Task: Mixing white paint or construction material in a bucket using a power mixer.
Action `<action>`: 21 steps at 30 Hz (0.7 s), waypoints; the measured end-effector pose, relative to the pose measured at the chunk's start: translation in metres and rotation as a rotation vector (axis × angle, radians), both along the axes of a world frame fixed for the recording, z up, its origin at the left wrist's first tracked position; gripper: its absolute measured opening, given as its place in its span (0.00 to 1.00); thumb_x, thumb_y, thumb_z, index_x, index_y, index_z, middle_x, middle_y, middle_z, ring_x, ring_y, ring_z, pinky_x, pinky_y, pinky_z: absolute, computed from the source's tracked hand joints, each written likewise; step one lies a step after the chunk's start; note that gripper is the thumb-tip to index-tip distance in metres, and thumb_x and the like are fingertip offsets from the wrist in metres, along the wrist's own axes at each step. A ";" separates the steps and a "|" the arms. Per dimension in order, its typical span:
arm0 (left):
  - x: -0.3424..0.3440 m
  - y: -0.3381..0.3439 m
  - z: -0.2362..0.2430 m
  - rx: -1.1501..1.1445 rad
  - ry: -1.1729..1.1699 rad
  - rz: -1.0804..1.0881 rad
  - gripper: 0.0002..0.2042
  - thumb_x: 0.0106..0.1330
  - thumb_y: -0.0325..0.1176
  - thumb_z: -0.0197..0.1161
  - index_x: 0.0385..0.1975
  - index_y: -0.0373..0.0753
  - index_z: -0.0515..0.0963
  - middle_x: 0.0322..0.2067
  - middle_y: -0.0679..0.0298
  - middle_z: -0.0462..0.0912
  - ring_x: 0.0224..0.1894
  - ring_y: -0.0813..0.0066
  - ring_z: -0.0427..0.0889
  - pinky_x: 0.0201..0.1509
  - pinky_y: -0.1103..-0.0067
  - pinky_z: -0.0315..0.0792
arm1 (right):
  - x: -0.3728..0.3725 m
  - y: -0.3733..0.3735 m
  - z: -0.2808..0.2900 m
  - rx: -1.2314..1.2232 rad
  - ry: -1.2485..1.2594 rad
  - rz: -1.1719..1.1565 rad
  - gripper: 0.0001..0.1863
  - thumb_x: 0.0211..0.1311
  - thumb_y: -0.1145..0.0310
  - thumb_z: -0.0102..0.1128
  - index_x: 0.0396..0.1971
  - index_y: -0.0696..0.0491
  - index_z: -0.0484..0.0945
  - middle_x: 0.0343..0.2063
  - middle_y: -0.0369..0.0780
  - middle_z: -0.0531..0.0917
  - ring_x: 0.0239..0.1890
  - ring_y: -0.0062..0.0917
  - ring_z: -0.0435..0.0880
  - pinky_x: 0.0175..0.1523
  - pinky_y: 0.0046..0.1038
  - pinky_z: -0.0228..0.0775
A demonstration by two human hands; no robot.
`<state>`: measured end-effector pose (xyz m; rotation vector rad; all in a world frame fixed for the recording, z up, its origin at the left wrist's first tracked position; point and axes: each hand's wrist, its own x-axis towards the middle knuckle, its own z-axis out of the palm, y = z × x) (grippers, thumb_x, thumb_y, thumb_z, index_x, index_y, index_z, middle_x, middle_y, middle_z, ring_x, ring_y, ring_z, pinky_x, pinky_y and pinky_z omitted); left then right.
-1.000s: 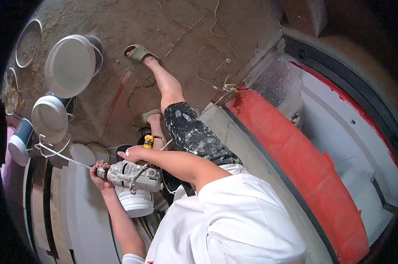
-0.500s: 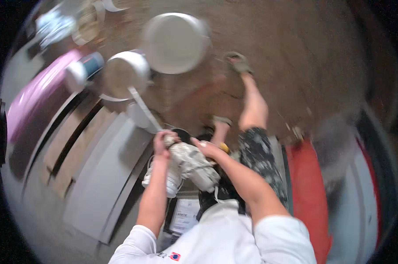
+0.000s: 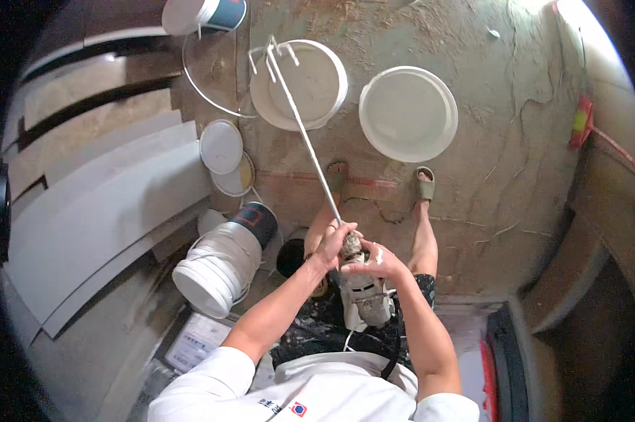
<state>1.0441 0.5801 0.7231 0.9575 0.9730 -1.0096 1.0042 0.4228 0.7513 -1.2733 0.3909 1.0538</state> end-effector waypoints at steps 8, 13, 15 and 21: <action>0.048 0.072 -0.050 -0.403 -0.254 -0.163 0.13 0.64 0.36 0.63 0.43 0.41 0.69 0.40 0.62 0.78 0.46 0.74 0.76 0.51 0.74 0.70 | 0.040 0.044 0.020 -0.443 0.048 0.282 0.27 0.37 0.57 0.73 0.41 0.54 0.79 0.37 0.45 0.84 0.42 0.38 0.83 0.50 0.36 0.73; 0.080 0.149 -0.255 -0.246 0.117 0.117 0.20 0.71 0.52 0.50 0.46 0.42 0.76 0.47 0.63 0.80 0.53 0.69 0.76 0.60 0.67 0.66 | 0.042 0.054 0.017 -0.482 0.139 0.127 0.26 0.38 0.61 0.75 0.41 0.52 0.80 0.35 0.41 0.84 0.41 0.34 0.84 0.49 0.35 0.73; 0.087 0.142 -0.314 -0.056 0.144 0.188 0.29 0.67 0.64 0.47 0.49 0.43 0.75 0.49 0.63 0.78 0.50 0.67 0.76 0.58 0.70 0.67 | 0.043 0.050 0.013 -0.557 0.081 0.165 0.22 0.39 0.64 0.75 0.38 0.52 0.80 0.33 0.39 0.85 0.37 0.28 0.84 0.46 0.31 0.74; 0.155 0.156 -0.422 -1.603 -0.283 0.861 0.41 0.67 0.68 0.37 0.66 0.37 0.58 0.64 0.52 0.66 0.66 0.56 0.65 0.67 0.62 0.62 | 0.016 0.029 0.011 -0.703 -0.050 0.212 0.19 0.38 0.70 0.74 0.34 0.54 0.80 0.28 0.37 0.84 0.32 0.22 0.83 0.42 0.28 0.74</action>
